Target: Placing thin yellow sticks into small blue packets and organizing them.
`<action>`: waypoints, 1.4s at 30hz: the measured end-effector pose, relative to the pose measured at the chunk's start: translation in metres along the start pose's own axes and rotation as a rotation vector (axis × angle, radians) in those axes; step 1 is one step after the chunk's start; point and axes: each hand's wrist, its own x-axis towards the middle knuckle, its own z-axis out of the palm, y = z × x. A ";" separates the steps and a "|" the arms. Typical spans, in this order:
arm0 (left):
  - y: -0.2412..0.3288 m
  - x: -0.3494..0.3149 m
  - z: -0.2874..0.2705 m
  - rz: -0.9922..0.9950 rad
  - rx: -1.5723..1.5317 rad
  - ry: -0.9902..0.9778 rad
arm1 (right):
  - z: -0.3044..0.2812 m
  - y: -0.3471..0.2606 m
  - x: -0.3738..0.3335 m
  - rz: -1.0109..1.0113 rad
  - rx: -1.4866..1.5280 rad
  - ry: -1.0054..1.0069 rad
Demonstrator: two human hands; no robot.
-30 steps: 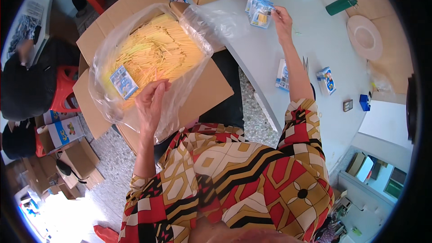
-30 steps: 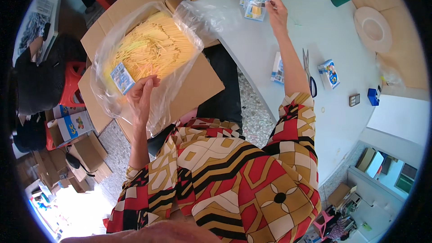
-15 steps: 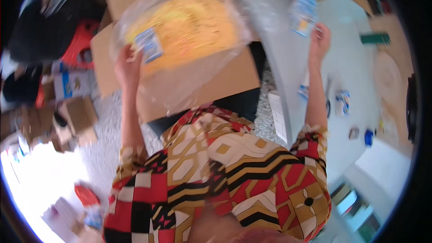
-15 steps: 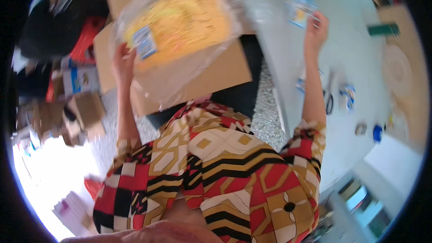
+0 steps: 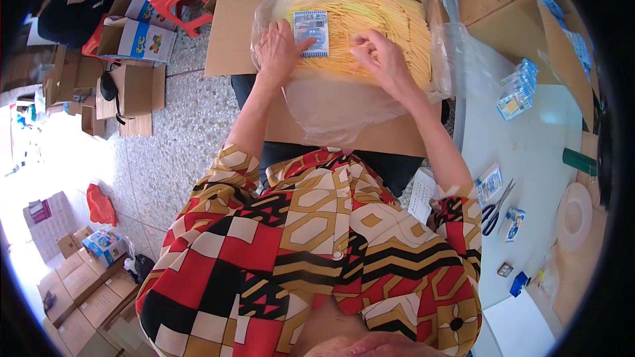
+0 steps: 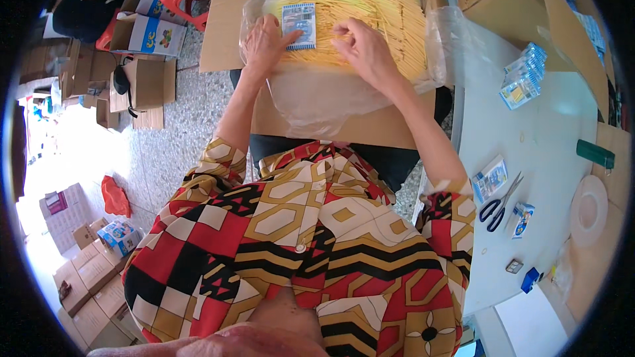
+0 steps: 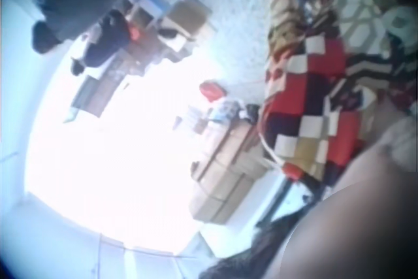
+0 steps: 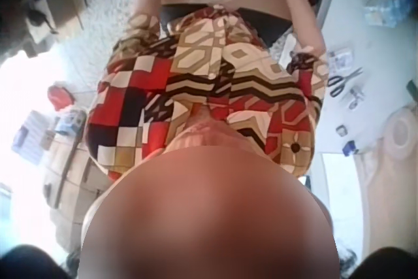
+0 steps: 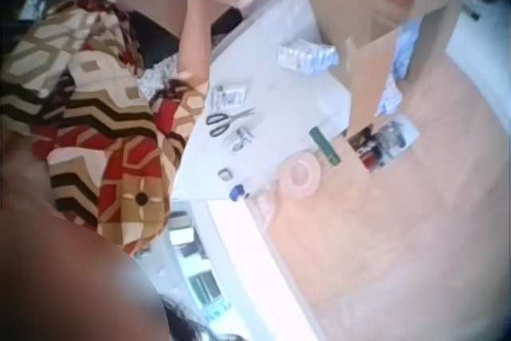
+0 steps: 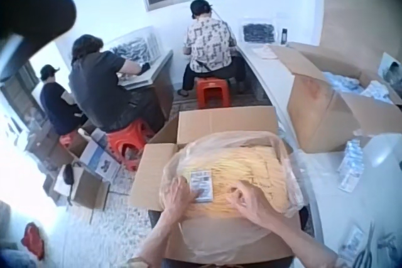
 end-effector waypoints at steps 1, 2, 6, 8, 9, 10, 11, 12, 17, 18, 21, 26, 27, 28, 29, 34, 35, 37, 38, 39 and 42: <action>0.001 0.000 0.002 0.005 -0.006 0.011 | 0.011 0.012 0.011 -0.003 -0.004 0.010; 0.001 0.001 0.003 0.008 -0.010 0.023 | 0.022 0.022 0.022 -0.007 -0.006 0.016; 0.006 0.000 0.003 -0.003 -0.066 0.027 | 0.044 0.037 0.056 -0.096 -0.179 0.143; 0.007 -0.002 0.002 0.001 -0.160 0.049 | 0.048 0.036 0.066 -0.133 -0.317 0.186; 0.007 -0.002 0.001 -0.003 -0.158 0.049 | 0.049 0.035 0.070 -0.135 -0.315 0.183; 0.007 -0.002 0.000 -0.005 -0.182 0.046 | 0.051 0.034 0.074 -0.114 -0.352 0.151; 0.008 -0.003 0.000 -0.009 -0.210 0.042 | 0.051 0.035 0.075 -0.093 -0.392 0.117; 0.010 -0.004 0.000 -0.013 -0.213 0.043 | 0.052 0.037 0.076 -0.095 -0.395 0.114; 0.012 -0.006 0.000 -0.030 -0.239 0.055 | 0.054 0.033 0.078 -0.125 -0.401 0.125; 0.012 -0.006 0.000 -0.033 -0.242 0.055 | 0.055 0.031 0.078 -0.125 -0.404 0.122; 0.012 -0.006 -0.001 -0.036 -0.227 0.030 | 0.056 0.028 0.078 -0.141 -0.394 0.177; 0.014 -0.004 -0.003 -0.072 -0.262 -0.040 | 0.056 0.034 0.082 -0.003 -0.125 0.171; 0.014 -0.005 -0.002 -0.069 -0.261 -0.040 | 0.055 0.034 0.082 -0.003 -0.124 0.174; 0.014 -0.005 -0.002 -0.072 -0.274 -0.028 | 0.054 0.034 0.081 -0.022 -0.149 0.175; 0.014 -0.005 -0.002 -0.076 -0.287 -0.015 | 0.053 0.032 0.081 -0.042 -0.173 0.177; 0.013 -0.007 -0.002 -0.031 -0.341 0.124 | 0.046 0.033 0.081 -0.159 -0.311 0.114; 0.013 -0.005 -0.002 -0.005 -0.361 0.149 | 0.046 0.035 0.080 -0.232 -0.327 0.123; 0.013 -0.003 -0.002 0.013 -0.375 0.142 | 0.047 0.038 0.079 -0.231 -0.284 0.123; 0.013 -0.001 -0.002 0.027 -0.389 0.136 | 0.048 0.038 0.079 -0.233 -0.242 0.119; 0.013 0.000 -0.003 0.030 -0.387 0.137 | 0.049 0.038 0.079 -0.233 -0.241 0.123; 0.019 0.002 -0.007 0.070 -0.429 0.145 | 0.050 0.035 0.075 -0.328 -0.192 0.226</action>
